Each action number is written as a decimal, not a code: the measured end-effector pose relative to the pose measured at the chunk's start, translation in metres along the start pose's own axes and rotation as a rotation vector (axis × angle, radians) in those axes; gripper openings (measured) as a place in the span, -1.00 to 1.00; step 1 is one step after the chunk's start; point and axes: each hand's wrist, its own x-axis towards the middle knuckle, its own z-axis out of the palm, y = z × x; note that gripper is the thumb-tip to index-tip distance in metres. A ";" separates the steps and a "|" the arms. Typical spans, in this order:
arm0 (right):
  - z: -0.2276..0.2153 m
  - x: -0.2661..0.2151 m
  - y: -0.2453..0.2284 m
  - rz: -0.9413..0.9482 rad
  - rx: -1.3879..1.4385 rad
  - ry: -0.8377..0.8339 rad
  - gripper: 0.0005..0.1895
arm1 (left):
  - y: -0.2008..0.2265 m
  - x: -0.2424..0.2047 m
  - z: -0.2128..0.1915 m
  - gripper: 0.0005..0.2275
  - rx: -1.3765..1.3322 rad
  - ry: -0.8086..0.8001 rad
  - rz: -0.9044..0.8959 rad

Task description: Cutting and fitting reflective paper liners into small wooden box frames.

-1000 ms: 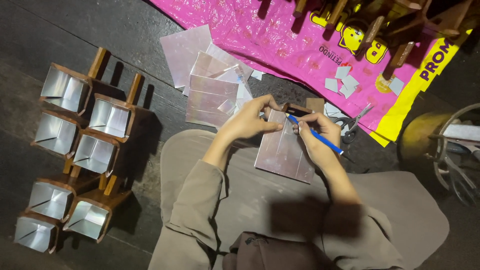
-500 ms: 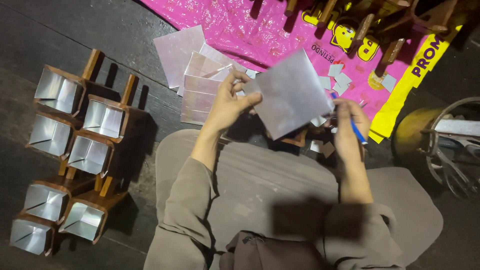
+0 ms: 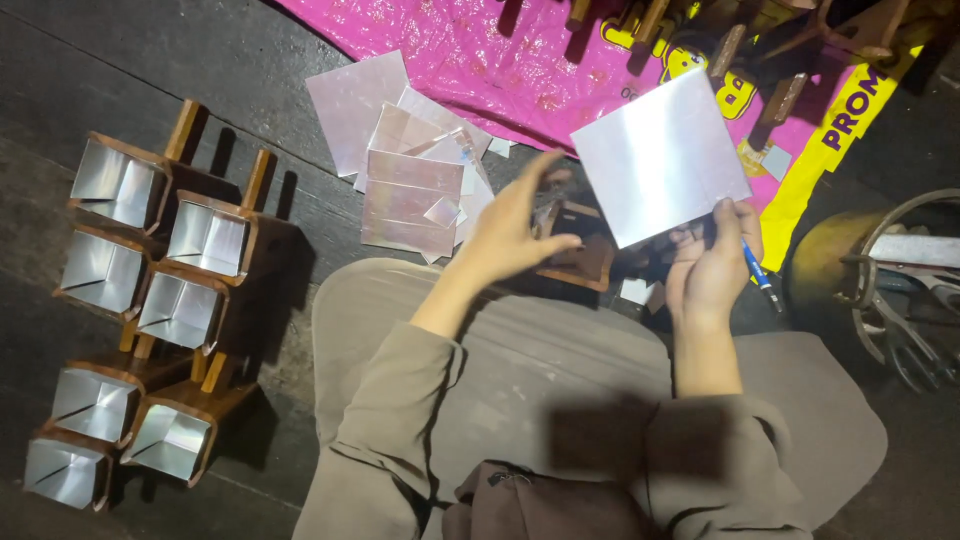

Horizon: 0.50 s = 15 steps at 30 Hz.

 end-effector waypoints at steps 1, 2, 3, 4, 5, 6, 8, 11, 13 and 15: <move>0.000 0.000 0.001 0.001 0.000 0.001 -0.93 | 0.000 -0.001 0.002 -0.08 0.000 -0.001 0.000; 0.001 0.001 0.002 0.010 0.011 0.006 -0.92 | -0.001 -0.002 0.004 -0.24 0.088 -0.012 0.043; 0.002 0.001 0.003 0.020 0.022 0.012 -0.91 | -0.001 -0.003 0.006 -0.39 0.175 -0.024 0.086; 0.001 0.002 0.005 0.019 0.022 0.010 -0.91 | -0.004 -0.001 0.007 -0.39 0.175 -0.022 0.087; 0.001 0.003 0.006 0.012 -0.002 0.017 -0.91 | -0.006 0.001 0.008 -0.49 0.268 0.000 0.073; 0.000 0.004 0.007 0.004 -0.025 0.025 -0.91 | -0.009 0.003 0.008 -0.58 0.360 0.020 0.060; 0.005 0.002 0.004 -0.005 -0.023 0.032 -0.91 | -0.006 0.004 0.006 -0.65 0.391 0.058 0.017; 0.011 0.000 -0.005 -0.031 -0.010 0.041 -0.90 | -0.001 0.003 0.001 -0.73 0.435 0.180 -0.032; 0.012 0.001 -0.010 -0.049 0.002 0.047 -0.89 | 0.006 0.003 -0.002 -0.75 0.446 0.259 -0.035; 0.008 0.002 -0.012 -0.051 -0.037 0.028 -0.87 | 0.019 0.001 -0.002 -0.73 0.397 0.369 -0.133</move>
